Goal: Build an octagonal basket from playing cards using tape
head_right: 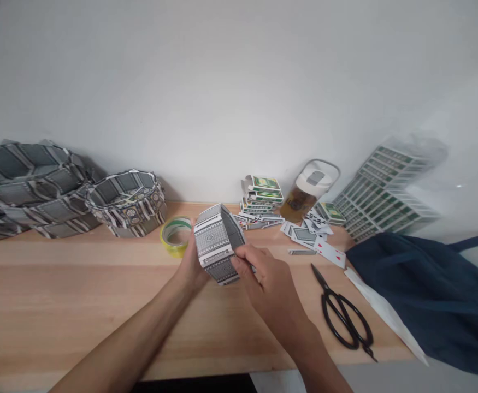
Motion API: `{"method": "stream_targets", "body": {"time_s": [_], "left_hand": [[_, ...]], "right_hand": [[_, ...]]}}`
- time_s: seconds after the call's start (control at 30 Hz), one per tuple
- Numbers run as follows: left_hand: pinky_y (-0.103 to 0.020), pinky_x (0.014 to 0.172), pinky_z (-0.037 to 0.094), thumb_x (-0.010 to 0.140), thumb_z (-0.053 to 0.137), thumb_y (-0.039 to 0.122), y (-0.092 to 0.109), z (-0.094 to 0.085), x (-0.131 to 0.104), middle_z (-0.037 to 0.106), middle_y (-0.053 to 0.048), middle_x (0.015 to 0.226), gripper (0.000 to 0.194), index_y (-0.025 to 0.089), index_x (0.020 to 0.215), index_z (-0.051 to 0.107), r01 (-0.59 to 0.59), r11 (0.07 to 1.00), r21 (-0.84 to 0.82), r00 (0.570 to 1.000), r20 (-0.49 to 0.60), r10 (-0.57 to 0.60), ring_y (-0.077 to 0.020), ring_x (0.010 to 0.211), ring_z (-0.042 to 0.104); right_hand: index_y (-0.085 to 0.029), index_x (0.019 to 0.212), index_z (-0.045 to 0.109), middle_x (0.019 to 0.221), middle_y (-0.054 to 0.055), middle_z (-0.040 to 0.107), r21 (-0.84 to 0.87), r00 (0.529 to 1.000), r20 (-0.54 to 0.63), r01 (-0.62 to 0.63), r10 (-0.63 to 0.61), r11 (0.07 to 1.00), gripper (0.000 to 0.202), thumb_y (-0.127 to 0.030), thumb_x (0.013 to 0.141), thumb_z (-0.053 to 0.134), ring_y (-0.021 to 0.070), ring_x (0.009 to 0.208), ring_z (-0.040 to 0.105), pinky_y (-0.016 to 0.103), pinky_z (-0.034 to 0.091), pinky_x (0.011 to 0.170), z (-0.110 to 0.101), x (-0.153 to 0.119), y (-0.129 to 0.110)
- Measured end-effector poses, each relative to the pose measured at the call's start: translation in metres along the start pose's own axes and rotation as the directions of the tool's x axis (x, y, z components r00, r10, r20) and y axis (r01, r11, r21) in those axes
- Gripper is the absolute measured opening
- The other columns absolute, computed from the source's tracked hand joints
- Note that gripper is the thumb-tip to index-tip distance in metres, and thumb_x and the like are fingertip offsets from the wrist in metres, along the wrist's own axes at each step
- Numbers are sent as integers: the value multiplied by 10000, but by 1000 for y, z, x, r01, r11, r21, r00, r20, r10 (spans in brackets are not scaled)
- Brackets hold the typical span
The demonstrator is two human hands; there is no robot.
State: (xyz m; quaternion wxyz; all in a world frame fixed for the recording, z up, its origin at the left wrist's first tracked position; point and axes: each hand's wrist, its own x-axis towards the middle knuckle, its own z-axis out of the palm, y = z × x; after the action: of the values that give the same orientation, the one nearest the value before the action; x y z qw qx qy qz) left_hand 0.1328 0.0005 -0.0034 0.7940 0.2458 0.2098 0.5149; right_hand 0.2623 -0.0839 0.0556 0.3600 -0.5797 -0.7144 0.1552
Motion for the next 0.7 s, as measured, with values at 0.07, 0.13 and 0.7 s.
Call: {"method": "stream_targets", "body": {"time_s": [0.07,0.13,0.7], "left_hand": [[-390,904,483,799,489,716,6,4,-1,706,-80,1045,632,163,1055,655,43,999,6,997,64,-43,-263,1017,632],[-407,931,472,792,501,716,9,4,-2,699,-86,1085,627,174,1071,646,62,998,29,993,97,-64,-275,1065,622],[-381,1012,415,849,524,466,4,6,-3,677,-81,1170,402,141,1051,646,-55,994,-97,989,128,67,-278,1184,560]], "right_hand": [[-251,860,630,788,3,683,-10,1000,9,1,-1,1000,217,-349,934,452,164,712,622,248,474,640,-7,0,1],[-250,871,620,805,3,678,-11,1000,5,-3,3,1000,206,-350,936,451,163,722,615,245,466,652,-12,1,1],[-229,801,626,720,-8,619,70,997,-51,-59,63,996,228,-367,922,491,141,667,559,219,415,566,2,0,-9]]}}
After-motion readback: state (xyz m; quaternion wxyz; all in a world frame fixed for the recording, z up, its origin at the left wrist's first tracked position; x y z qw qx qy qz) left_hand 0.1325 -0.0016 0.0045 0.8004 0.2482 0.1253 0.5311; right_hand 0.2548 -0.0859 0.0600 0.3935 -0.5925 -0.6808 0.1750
